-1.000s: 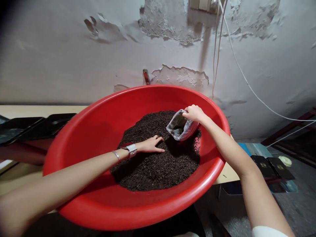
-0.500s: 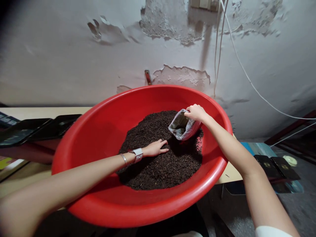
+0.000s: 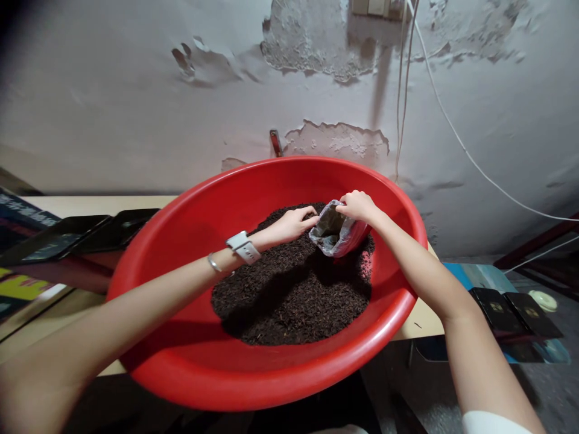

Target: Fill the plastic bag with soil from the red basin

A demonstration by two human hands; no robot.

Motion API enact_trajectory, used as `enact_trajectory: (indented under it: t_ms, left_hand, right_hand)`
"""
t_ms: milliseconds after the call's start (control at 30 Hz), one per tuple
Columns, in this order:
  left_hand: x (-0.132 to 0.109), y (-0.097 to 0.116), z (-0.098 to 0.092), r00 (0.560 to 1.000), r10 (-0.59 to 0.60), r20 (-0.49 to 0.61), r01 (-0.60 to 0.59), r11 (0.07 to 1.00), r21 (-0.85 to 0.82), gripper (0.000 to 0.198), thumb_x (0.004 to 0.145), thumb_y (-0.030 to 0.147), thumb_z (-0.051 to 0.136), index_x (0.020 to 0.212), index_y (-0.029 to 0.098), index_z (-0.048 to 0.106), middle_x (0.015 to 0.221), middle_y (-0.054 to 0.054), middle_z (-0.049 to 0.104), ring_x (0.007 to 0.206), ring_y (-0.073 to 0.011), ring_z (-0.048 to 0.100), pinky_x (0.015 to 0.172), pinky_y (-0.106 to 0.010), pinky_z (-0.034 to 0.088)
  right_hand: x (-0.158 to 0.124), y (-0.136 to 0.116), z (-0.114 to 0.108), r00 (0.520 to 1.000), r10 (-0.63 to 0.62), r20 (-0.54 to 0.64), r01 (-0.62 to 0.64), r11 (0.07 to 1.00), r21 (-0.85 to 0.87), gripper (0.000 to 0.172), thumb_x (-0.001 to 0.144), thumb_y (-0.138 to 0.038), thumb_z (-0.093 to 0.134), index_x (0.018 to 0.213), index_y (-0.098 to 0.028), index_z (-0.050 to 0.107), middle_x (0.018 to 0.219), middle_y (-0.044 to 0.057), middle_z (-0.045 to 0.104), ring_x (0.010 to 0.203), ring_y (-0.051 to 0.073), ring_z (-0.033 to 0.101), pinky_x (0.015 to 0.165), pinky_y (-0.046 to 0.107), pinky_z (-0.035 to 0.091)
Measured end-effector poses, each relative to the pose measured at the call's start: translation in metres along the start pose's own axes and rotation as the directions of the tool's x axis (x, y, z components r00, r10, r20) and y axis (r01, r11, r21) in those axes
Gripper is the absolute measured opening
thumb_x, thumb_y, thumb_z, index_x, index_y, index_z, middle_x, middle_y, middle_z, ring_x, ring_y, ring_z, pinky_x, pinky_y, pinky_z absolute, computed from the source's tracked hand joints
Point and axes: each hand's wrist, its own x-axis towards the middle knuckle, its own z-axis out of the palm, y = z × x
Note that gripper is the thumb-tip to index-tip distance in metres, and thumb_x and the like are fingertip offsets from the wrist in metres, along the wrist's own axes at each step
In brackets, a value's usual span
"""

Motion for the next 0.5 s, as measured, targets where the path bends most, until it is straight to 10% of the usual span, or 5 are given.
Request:
enact_trajectory:
  t_ms: [200,500]
  left_hand:
    - [0.025,0.024,0.033,0.996,0.077,-0.038,-0.073,0.992,0.098,0.036,0.089,0.027,0.052,0.121,0.011,0.057,0.121,-0.013,0.065,0.108,-0.0248,0.062,0.089,-0.030,0.047]
    - [-0.002,-0.009,0.008,1.000,0.001,0.019,-0.005,0.967,0.256,0.025,0.089,0.027,0.048,0.093,0.015,0.070,0.093,-0.009,0.073,0.087,-0.0210,0.068,0.076,-0.026,0.048]
  right_hand:
    - [-0.003,-0.005,0.005,0.999,-0.016,-0.030,0.016,1.000,-0.001,0.043,0.088,-0.046,0.043,0.112,-0.023,0.071,0.106,0.011,0.070,0.098,0.026,0.063,0.080,0.032,0.045]
    - [-0.003,-0.005,0.000,1.000,0.000,-0.007,0.000,1.000,0.026,0.042,0.084,-0.042,0.045,0.109,-0.023,0.072,0.105,0.010,0.071,0.098,0.026,0.063,0.080,0.032,0.045]
